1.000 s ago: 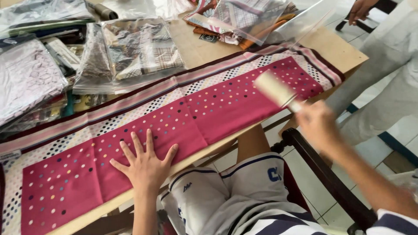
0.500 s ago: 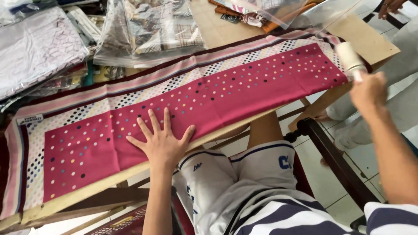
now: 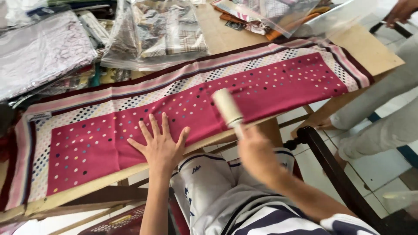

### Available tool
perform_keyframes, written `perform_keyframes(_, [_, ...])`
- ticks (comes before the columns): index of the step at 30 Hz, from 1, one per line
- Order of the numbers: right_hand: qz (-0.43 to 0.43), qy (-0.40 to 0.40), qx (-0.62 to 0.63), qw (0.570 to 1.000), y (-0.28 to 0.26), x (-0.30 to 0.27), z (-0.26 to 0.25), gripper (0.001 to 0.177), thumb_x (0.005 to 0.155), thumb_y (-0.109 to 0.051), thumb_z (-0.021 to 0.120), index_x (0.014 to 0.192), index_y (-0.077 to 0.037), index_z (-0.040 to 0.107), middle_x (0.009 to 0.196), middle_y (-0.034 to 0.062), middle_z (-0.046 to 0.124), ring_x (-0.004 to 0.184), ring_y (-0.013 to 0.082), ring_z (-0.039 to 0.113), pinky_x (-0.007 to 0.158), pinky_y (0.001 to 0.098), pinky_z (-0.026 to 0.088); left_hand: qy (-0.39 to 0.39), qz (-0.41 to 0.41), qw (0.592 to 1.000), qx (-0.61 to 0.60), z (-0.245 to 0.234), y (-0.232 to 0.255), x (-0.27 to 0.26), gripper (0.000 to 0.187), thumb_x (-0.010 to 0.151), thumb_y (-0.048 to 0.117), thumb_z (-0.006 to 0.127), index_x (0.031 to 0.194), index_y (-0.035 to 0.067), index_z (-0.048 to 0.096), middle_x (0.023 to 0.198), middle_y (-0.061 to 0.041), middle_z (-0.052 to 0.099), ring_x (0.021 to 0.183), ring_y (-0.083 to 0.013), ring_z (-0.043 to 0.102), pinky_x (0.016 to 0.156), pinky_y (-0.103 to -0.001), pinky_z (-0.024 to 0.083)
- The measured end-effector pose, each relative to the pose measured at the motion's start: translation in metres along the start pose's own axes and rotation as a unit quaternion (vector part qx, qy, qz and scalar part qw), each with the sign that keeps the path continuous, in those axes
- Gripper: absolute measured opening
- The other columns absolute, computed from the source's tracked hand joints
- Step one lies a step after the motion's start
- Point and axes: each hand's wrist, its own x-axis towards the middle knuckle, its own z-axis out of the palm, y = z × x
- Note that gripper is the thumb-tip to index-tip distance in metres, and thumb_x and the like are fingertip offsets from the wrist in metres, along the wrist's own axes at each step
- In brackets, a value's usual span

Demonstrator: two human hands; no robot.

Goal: Cleaning a patterned scarf using a lint roller on a wooden table in a workspace.

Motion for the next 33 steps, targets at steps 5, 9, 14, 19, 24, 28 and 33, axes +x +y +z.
perform_keyframes(5, [-0.182,-0.058,0.165,0.968,-0.071,0.003,0.002,0.052,0.094,-0.001,0.061,0.142,0.010,0.047,0.112,0.0279,0.061,0.053,0.0215,0.064,0.049,0.0269,0.061,0.067,0.009,0.992,-0.105,-0.003,-0.001,-0.008,0.096,0.092,0.075,0.014,0.163,0.012,0.011,0.171,-0.011,0.010,0.156,-0.0386,0.002,0.113,-0.074,-0.008])
perform_keyframes(9, [-0.191,0.001,0.286,0.939,-0.068,0.008,0.011,0.049,0.089,0.003,0.062,0.137,0.007,0.055,0.109,0.0222,0.066,0.087,0.0338,0.072,0.084,0.0383,0.062,0.158,-0.016,0.971,-0.179,-0.011,0.005,-0.024,0.098,0.088,0.080,0.033,0.140,-0.002,0.040,0.138,-0.024,0.042,0.125,-0.0384,0.037,0.100,-0.056,0.032])
perform_keyframes(14, [-0.147,-0.002,0.263,0.954,-0.070,0.014,0.016,0.046,0.095,-0.008,0.061,0.138,0.005,0.052,0.111,0.0213,0.062,0.088,0.0401,0.069,0.080,0.0473,0.056,-0.011,-0.017,0.993,-0.119,-0.002,0.009,-0.026,0.075,0.092,0.077,0.032,0.075,0.009,0.059,0.079,-0.022,0.071,0.083,-0.0453,0.068,0.075,-0.055,0.047])
perform_keyframes(19, [-0.224,-0.060,0.372,0.899,-0.071,0.039,-0.003,0.022,0.091,-0.020,0.069,0.106,-0.005,0.077,0.096,0.0164,0.077,0.091,0.0366,0.076,0.070,0.0410,0.062,-0.044,-0.039,0.993,-0.107,-0.017,0.008,-0.022,0.053,0.089,0.070,0.051,0.094,0.019,0.067,0.078,-0.004,0.077,0.088,-0.0332,0.076,0.082,-0.047,0.056])
perform_keyframes(24, [-0.210,0.031,0.232,0.949,0.007,0.105,-0.013,0.027,0.092,-0.022,0.069,0.112,-0.004,0.076,0.099,0.0200,0.074,0.095,0.0366,0.071,0.077,0.0440,0.058,-0.050,-0.032,0.995,-0.079,-0.021,0.018,-0.036,0.040,0.102,0.049,0.040,0.110,0.014,0.059,0.088,-0.015,0.075,0.086,-0.0337,0.076,0.080,-0.046,0.058])
perform_keyframes(28, [-0.207,-0.028,0.065,0.976,0.051,0.170,-0.033,0.048,0.100,-0.027,0.059,0.140,0.000,0.057,0.144,0.0207,0.059,0.136,0.0322,0.050,0.112,0.0478,0.044,0.050,0.011,0.994,-0.096,0.001,0.017,-0.037,0.028,0.109,0.036,0.047,0.100,0.010,0.051,0.087,-0.016,0.065,0.070,-0.0351,0.067,0.057,-0.048,0.055])
perform_keyframes(33, [-0.129,-0.066,-0.066,0.987,0.149,0.255,0.002,0.070,0.098,-0.054,0.046,0.153,-0.011,0.043,0.160,0.0169,0.038,0.147,0.0346,0.032,0.121,0.0582,0.020,0.212,0.018,0.973,0.096,0.044,-0.078,-0.006,0.023,0.106,0.030,0.050,0.096,0.012,0.060,0.078,-0.011,0.065,0.063,-0.0282,0.062,0.055,-0.043,0.050])
